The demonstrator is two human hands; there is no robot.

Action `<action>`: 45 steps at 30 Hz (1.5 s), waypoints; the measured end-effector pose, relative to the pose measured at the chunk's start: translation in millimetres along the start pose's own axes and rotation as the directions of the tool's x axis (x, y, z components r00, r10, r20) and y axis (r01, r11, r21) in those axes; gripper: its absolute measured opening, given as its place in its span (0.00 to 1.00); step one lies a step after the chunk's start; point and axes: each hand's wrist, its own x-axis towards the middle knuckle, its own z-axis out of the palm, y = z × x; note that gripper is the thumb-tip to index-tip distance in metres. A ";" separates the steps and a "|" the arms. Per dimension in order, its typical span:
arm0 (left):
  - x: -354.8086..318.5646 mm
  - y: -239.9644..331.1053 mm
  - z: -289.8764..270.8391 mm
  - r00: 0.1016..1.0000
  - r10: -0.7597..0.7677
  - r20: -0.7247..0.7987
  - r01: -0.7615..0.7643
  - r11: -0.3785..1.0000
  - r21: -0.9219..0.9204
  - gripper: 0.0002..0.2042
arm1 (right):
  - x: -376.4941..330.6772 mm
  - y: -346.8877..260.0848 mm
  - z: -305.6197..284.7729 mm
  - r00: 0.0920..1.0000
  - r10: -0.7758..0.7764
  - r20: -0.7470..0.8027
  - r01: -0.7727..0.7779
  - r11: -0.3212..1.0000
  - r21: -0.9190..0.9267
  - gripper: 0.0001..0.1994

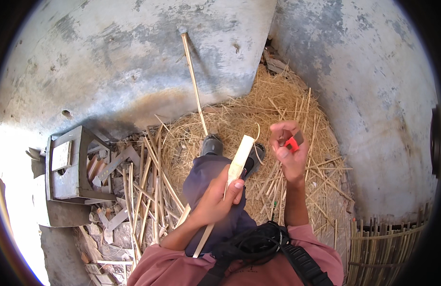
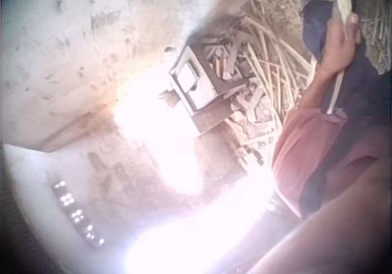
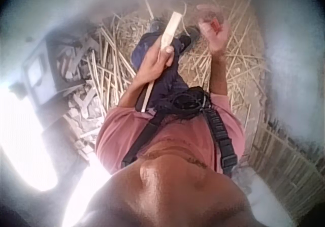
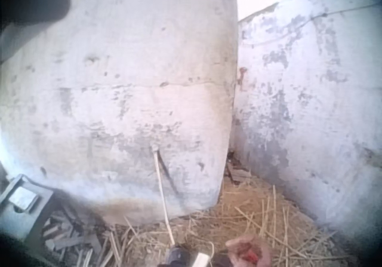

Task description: The person whittles a strip of wood using a small red utility knife while seated, removing thin shavings to shape the end of the piece.

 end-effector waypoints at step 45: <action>2.9 6.0 5.0 1.000 0.007 -0.008 -0.006 0.989 0.146 0.17 | 7.7 1.6 -9.9 0.970 0.086 -0.227 -0.019 0.959 0.281 0.06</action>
